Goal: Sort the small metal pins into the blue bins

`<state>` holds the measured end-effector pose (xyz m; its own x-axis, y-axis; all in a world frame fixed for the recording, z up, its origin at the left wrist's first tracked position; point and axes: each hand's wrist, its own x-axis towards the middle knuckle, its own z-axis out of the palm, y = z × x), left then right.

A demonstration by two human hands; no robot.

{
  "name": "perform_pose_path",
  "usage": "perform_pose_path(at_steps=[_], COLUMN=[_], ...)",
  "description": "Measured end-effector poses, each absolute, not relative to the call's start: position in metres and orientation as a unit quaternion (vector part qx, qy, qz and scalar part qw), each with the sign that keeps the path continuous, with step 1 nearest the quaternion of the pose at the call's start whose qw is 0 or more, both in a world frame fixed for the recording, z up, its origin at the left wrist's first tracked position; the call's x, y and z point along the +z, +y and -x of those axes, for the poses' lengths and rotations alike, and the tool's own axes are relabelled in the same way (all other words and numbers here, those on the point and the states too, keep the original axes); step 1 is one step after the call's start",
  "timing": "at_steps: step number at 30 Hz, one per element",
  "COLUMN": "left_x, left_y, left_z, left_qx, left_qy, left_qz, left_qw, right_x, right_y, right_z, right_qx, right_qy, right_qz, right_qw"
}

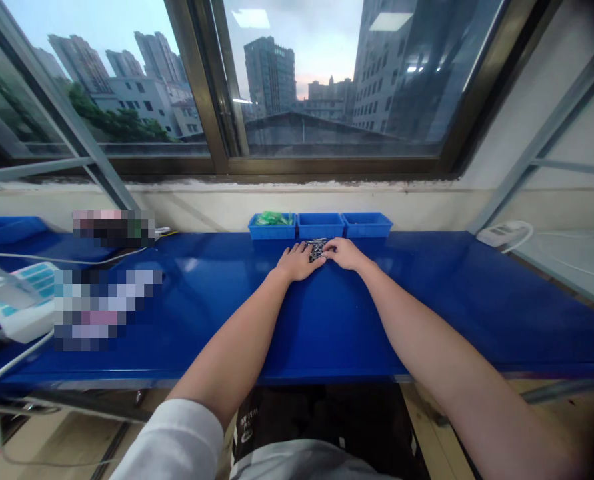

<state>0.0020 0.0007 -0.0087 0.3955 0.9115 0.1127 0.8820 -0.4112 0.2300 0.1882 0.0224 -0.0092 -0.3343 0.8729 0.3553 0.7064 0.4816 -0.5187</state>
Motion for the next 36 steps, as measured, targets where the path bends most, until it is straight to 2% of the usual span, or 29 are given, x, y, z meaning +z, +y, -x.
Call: perform_pose_path(at_steps=[9,14,19,25,29,36], left_x=[-0.008,-0.008,-0.001,0.002,0.001,0.002], left_y=[0.000,0.000,-0.002,-0.001,0.001,0.002], left_z=[-0.002,-0.002,-0.004,-0.007,-0.006,-0.005], left_qx=[0.118,0.154,0.244,0.285,0.319,0.350], left_qy=[0.535,0.531,0.479,0.443,0.451,0.481], left_qz=[-0.834,-0.833,-0.843,-0.850,-0.833,-0.804], left_qw=[0.059,0.026,-0.022,-0.017,-0.006,0.004], right_x=[-0.013,-0.010,-0.006,-0.001,0.000,0.002], right_y=[0.029,0.028,0.023,0.021,0.019,0.013], right_z=[-0.193,-0.195,-0.189,-0.181,-0.180,-0.182], right_qx=[0.283,0.282,0.315,0.353,0.366,0.425], right_qy=[-0.729,-0.693,-0.673,-0.647,-0.632,-0.630], right_qz=[0.484,0.480,0.465,0.422,0.419,0.422], right_qw=[0.392,0.459,0.482,0.528,0.540,0.494])
